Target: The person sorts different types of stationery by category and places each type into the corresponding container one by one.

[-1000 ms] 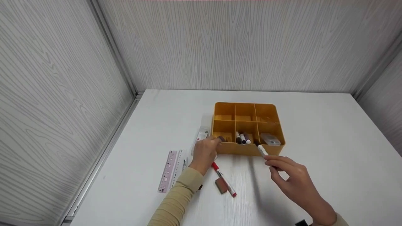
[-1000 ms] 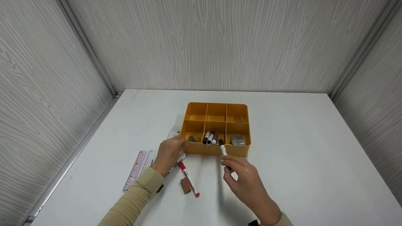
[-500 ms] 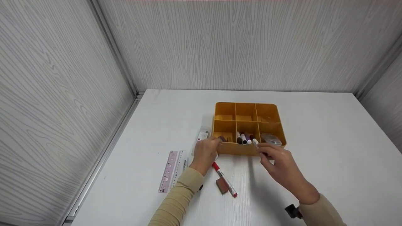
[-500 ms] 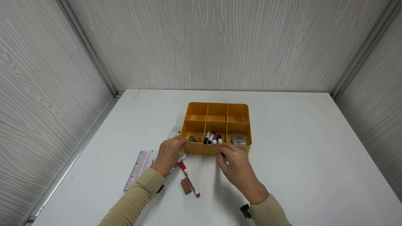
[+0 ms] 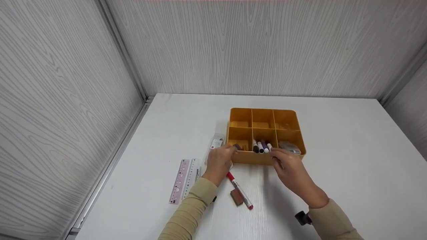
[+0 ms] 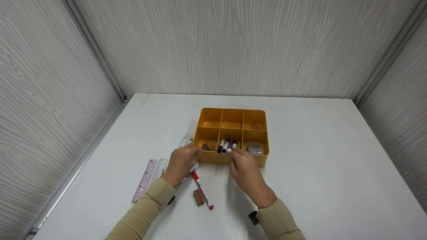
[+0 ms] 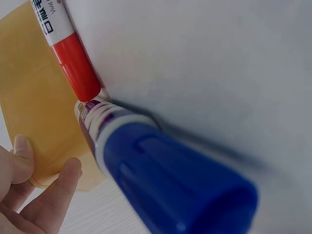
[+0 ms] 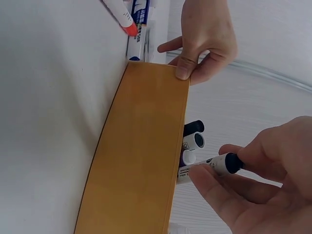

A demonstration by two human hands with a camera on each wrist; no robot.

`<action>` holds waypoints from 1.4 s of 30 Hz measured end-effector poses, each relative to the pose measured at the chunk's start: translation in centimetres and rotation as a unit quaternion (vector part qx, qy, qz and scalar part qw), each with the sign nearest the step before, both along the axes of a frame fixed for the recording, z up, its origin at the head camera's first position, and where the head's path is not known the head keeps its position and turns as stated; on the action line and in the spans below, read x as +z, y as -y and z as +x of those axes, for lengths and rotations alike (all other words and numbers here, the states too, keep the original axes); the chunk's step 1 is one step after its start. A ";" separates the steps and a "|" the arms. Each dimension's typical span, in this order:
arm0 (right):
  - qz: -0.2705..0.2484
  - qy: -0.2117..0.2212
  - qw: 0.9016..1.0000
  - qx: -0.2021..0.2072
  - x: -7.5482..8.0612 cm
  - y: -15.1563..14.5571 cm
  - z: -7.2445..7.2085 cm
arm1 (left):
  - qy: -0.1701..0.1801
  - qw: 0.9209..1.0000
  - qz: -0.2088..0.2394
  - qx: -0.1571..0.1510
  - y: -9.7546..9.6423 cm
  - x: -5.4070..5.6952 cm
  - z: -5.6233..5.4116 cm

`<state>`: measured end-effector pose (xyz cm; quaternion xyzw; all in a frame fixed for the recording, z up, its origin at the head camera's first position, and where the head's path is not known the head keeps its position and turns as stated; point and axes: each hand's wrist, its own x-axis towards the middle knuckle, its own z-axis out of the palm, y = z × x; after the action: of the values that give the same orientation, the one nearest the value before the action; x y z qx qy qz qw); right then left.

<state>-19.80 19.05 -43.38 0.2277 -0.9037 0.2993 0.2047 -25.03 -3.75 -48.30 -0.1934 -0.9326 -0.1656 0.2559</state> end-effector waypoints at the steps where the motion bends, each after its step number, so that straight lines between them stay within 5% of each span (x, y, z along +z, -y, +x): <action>1: -0.002 -0.003 1.000 0.003 -0.1 0.0 -0.2 | -0.003 1.000 0.001 0.000 0.0 0.0 0.0; 6: -0.013 -0.002 1.000 0.003 -0.6 0.2 -0.9 | -0.019 1.000 0.004 0.008 -0.1 -0.3 -0.1; 17: -0.018 0.084 0.996 -0.021 -1.5 0.2 -1.8 | -0.002 1.000 0.015 0.008 -0.1 -0.4 0.0; 28: -0.045 0.255 0.966 -0.009 -2.1 -0.3 -2.8 | 0.015 1.000 0.014 0.009 -0.1 -0.4 0.1; 42: -0.068 0.281 0.957 0.007 -2.7 -0.6 -3.6 | -0.001 1.000 0.005 0.008 -0.1 -0.3 0.0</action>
<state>-23.39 19.62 -46.11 0.1261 -0.9009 0.4130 -0.0442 -25.04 -3.65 -48.57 -0.1845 -0.9331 -0.1682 0.2589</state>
